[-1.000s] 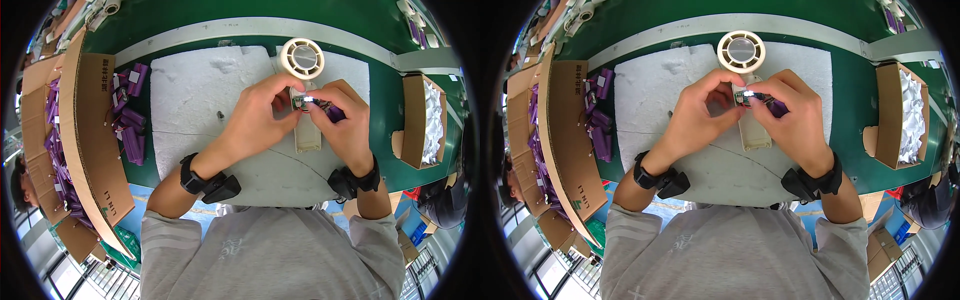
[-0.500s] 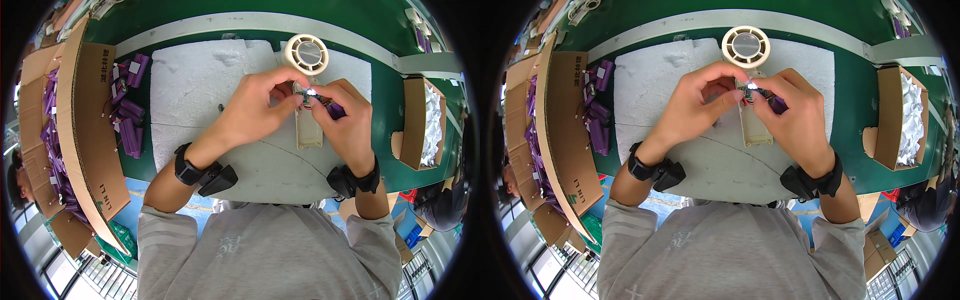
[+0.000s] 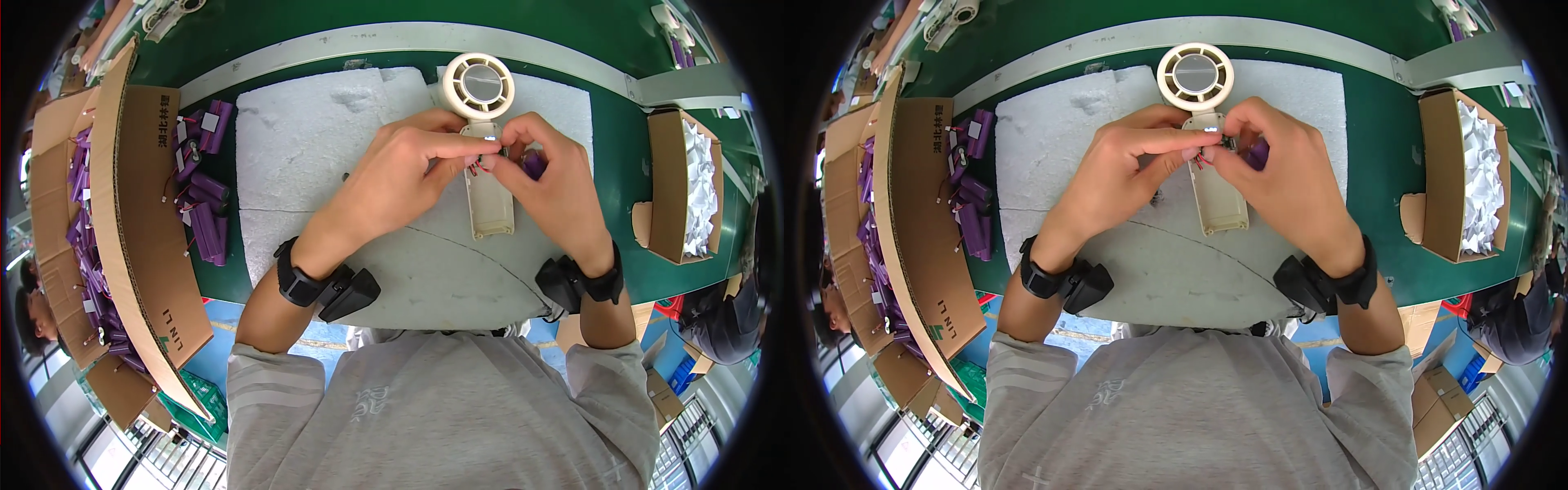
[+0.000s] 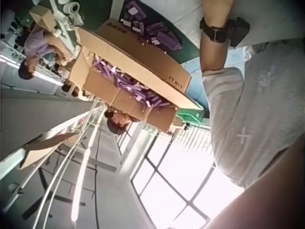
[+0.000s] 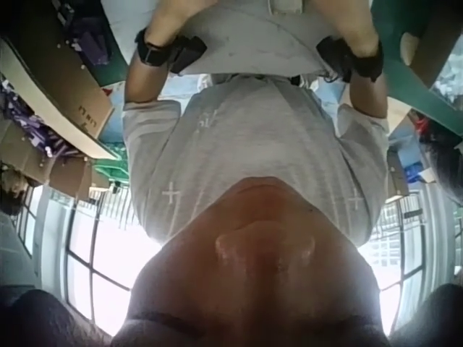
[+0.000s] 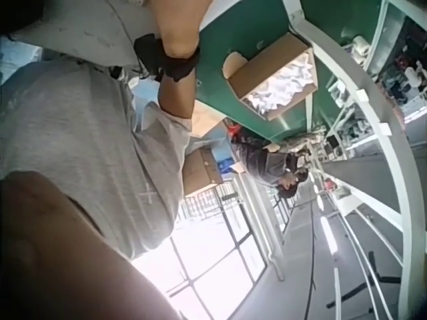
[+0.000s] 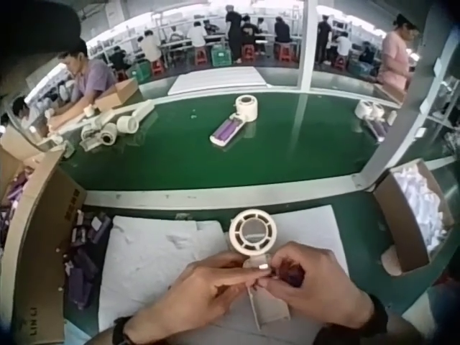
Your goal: Assembling batteries and circuit boards into plastic housings on a production line.
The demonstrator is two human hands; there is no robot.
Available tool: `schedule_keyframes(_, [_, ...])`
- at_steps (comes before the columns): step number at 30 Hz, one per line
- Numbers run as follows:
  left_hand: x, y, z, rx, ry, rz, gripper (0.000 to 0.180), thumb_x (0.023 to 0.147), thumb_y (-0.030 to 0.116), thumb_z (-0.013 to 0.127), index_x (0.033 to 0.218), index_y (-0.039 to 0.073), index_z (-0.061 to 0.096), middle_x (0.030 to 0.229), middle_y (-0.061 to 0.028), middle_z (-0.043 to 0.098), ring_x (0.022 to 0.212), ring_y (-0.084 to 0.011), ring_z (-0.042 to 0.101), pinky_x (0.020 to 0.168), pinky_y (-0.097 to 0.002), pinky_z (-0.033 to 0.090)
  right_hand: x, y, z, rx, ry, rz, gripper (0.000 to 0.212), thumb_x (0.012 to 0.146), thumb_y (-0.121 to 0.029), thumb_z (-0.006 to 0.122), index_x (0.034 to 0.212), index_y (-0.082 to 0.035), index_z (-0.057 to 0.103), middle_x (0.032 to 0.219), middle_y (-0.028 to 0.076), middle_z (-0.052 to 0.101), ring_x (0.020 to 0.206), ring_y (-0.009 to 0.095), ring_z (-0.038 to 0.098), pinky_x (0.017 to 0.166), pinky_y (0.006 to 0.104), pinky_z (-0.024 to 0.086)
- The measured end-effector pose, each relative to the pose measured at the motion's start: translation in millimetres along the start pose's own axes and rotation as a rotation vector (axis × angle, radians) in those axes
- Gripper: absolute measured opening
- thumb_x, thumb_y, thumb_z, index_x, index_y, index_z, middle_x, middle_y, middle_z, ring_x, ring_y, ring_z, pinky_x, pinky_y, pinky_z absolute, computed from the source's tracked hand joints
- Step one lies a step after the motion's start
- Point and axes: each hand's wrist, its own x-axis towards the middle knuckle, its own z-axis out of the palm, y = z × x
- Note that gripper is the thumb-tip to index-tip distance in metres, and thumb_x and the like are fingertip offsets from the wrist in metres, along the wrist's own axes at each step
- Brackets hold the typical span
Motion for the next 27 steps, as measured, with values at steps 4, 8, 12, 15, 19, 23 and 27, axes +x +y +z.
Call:
schedule_keyframes(4, [-3,-2,1,0.026,0.02,0.0,0.034,0.081,-0.004,0.064,0.109,0.013,0.072,0.097,-0.0119,0.065,0.076,-0.0266,0.066,0.065,-0.0329,0.051,-6,-10,-24,0.074,-0.341,0.151,0.042,0.074,-0.001,0.072,0.111,-0.007,0.054,0.093,0.001,0.057,0.071,0.004,0.049,0.064,0.0199,0.043])
schedule_keyframes(8, [-2,-3,-7,-0.002,0.024,0.0,0.035,0.08,-0.005,0.064,0.11,0.012,0.072,0.101,-0.0102,0.065,0.08,-0.0235,0.065,0.069,-0.0315,0.051,-12,-3,-32,0.101,-0.358,0.017,0.053,0.075,0.0,0.07,0.122,-0.008,0.048,0.101,0.002,0.056,0.078,0.005,0.051,0.068,0.0219,0.044])
schedule_keyframes(12, [-1,-6,-13,-0.085,0.016,-0.034,0.036,0.079,-0.006,0.064,0.11,0.01,0.071,0.102,-0.0077,0.064,0.083,-0.0186,0.063,0.072,-0.0293,0.051,-11,0,-33,0.235,-0.227,0.076,0.044,0.076,0.003,0.069,0.116,-0.005,0.054,0.097,0.002,0.059,0.078,0.007,0.056,0.066,0.0251,0.047])
schedule_keyframes(15, [1,-9,-12,-0.194,0.052,-0.113,0.034,0.076,-0.004,0.063,0.105,0.011,0.073,0.098,-0.0067,0.065,0.077,-0.017,0.062,0.069,-0.0278,0.051,-4,-5,-33,-0.061,-0.143,0.226,0.029,0.075,0.003,0.071,0.103,-0.001,0.062,0.092,0.004,0.063,0.077,0.011,0.061,0.066,0.0265,0.05])
schedule_keyframes(19, [0,-6,-8,-0.213,0.085,-0.204,0.032,0.075,-0.004,0.064,0.102,0.01,0.073,0.094,-0.0054,0.065,0.073,-0.0148,0.06,0.068,-0.0267,0.051,-15,-10,-28,-0.453,0.106,-0.116,0.012,0.076,0.003,0.071,0.086,0.003,0.065,0.09,0.008,0.067,0.075,0.019,0.065,0.065,0.0293,0.053])
schedule_keyframes(23, [1,-3,-5,-0.217,0.13,-0.205,0.03,0.074,-0.005,0.064,0.099,0.009,0.072,0.09,-0.005,0.065,0.07,-0.0145,0.059,0.066,-0.0263,0.05,-17,0,-25,-0.453,0.035,-0.403,0.01,0.074,0.002,0.073,0.082,0.004,0.066,0.096,0.012,0.069,0.074,0.024,0.066,0.065,0.0314,0.054])
schedule_keyframes(27, [0,-1,-4,-0.186,0.131,-0.2,0.03,0.074,-0.005,0.065,0.099,0.008,0.072,0.089,-0.0054,0.065,0.069,-0.0146,0.059,0.065,-0.0266,0.05,-21,-3,-21,-0.515,0.04,-0.404,0.01,0.072,0.002,0.074,0.08,0.003,0.067,0.1,0.013,0.071,0.075,0.025,0.067,0.064,0.034,0.054])
